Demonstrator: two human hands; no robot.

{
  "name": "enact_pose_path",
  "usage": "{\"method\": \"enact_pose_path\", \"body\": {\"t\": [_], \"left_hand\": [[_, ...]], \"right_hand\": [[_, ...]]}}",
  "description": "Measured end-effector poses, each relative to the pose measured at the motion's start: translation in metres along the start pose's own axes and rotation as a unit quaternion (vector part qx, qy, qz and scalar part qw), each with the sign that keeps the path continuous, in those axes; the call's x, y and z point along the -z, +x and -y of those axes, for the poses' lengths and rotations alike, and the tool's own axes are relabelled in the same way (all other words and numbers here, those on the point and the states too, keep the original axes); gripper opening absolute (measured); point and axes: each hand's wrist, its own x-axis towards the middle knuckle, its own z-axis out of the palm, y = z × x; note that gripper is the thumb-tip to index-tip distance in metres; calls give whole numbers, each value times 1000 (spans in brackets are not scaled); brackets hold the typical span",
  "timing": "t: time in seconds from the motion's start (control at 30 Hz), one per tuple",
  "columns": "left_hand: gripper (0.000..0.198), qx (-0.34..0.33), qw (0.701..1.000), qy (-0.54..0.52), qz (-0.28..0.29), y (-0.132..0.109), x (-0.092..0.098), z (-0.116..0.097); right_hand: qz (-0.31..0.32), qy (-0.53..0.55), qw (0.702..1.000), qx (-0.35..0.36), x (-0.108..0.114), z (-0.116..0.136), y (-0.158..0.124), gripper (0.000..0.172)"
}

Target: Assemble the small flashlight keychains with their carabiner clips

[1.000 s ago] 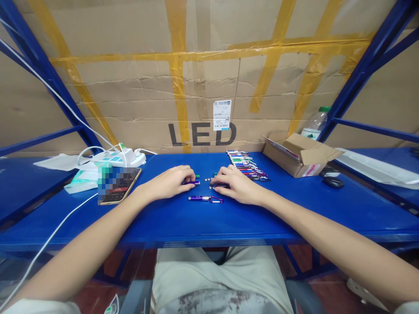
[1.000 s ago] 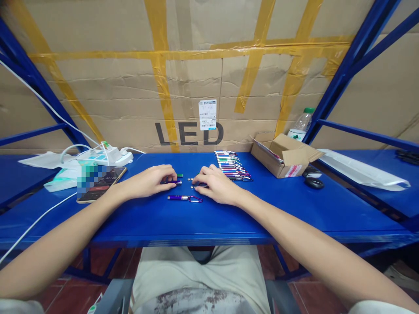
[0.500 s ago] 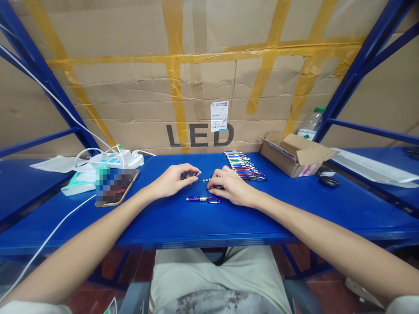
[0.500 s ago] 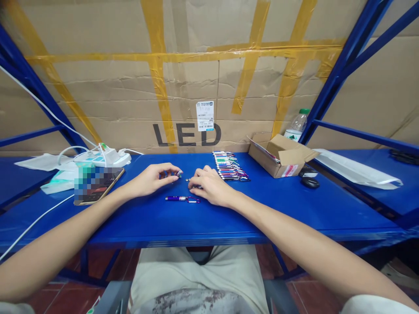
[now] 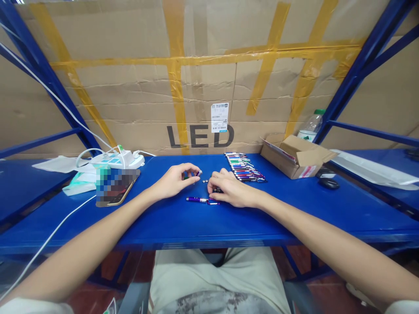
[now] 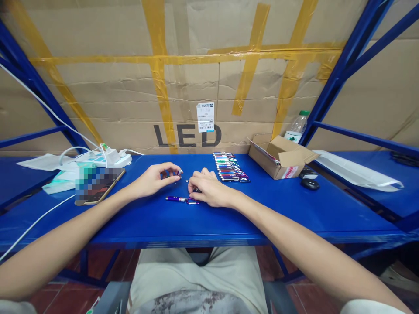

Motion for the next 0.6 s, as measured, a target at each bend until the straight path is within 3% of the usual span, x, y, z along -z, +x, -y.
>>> {"method": "enact_pose_path", "body": {"t": [0.6], "left_hand": [[42, 23, 998, -42, -34, 0, -1, 0]], "right_hand": [[-105, 74, 992, -12, 14, -7, -6, 14]]}}
